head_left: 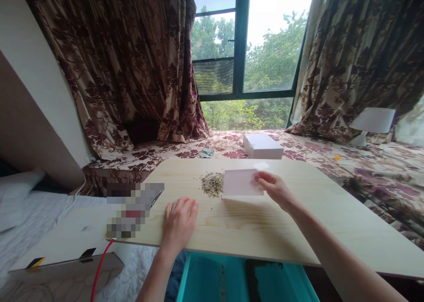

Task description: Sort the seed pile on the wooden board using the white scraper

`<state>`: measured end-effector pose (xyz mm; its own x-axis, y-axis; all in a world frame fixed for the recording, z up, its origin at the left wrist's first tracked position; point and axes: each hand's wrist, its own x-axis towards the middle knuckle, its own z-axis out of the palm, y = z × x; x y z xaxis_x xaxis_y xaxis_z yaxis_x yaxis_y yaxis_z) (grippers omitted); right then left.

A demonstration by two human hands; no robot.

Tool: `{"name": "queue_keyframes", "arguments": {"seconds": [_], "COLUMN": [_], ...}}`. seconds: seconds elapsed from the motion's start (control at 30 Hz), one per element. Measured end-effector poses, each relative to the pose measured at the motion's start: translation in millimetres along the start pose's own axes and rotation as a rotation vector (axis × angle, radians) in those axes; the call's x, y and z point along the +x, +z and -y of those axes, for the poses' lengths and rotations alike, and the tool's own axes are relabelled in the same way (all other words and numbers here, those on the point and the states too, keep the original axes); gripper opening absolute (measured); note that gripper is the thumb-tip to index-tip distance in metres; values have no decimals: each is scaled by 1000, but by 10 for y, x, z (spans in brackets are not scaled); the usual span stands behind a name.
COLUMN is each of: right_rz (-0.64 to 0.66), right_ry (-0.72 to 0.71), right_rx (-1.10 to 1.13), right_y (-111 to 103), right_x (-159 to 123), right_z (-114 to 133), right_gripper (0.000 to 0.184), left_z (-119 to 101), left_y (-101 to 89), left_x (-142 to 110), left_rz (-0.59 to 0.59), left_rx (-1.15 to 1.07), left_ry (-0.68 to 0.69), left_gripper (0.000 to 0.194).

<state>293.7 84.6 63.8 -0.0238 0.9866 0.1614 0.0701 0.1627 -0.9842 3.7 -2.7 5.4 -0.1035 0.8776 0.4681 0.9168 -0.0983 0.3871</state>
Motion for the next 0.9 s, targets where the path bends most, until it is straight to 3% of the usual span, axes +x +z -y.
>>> {"name": "queue_keyframes", "arguments": {"seconds": [0.9], "right_rz": [57], "right_ry": [-29], "right_rx": [-45], "right_y": [223], "right_x": [-61], "right_z": [8], "right_gripper": [29], "left_z": [-8], "left_y": [-18], "left_x": [3], "left_rz": [-7], "left_rx": [1], "left_ry": [9], "left_gripper": [31]}}
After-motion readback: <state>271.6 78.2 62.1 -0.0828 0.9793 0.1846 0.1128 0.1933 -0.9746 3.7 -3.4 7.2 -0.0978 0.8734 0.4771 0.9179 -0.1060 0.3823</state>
